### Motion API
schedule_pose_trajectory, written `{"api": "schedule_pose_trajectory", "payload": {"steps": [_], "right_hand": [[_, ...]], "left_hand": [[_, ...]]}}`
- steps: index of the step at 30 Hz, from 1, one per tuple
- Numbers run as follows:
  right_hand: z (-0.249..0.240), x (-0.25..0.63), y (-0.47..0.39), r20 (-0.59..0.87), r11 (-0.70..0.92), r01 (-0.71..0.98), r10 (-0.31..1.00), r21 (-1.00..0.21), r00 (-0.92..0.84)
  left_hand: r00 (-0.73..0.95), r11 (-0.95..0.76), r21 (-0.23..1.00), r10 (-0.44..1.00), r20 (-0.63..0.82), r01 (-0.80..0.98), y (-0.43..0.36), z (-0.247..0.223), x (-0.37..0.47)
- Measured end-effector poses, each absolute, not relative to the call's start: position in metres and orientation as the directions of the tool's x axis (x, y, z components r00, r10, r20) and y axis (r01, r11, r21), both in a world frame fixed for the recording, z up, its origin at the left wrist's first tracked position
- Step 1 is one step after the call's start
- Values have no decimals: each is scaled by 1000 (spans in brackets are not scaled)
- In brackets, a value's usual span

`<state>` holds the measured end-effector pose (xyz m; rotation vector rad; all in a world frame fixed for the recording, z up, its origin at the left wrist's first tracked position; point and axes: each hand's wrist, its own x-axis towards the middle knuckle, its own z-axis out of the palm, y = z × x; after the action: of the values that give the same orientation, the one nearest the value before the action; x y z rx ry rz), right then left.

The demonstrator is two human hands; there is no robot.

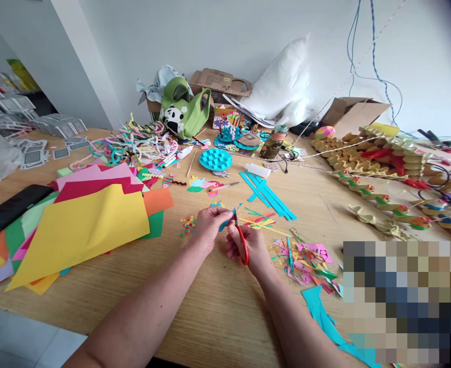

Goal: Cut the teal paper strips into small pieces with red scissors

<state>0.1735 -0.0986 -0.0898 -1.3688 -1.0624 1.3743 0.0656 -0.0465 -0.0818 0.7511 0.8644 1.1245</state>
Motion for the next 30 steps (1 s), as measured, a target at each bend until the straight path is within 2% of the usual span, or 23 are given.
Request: {"api": "schedule_pose_trajectory", "payload": {"steps": [30], "right_hand": [[-85,173,-98,-240,-239,-9,970,-971,31]], "left_hand": [[224,285,846,953,-202,-450,-47,-78,64]]}}
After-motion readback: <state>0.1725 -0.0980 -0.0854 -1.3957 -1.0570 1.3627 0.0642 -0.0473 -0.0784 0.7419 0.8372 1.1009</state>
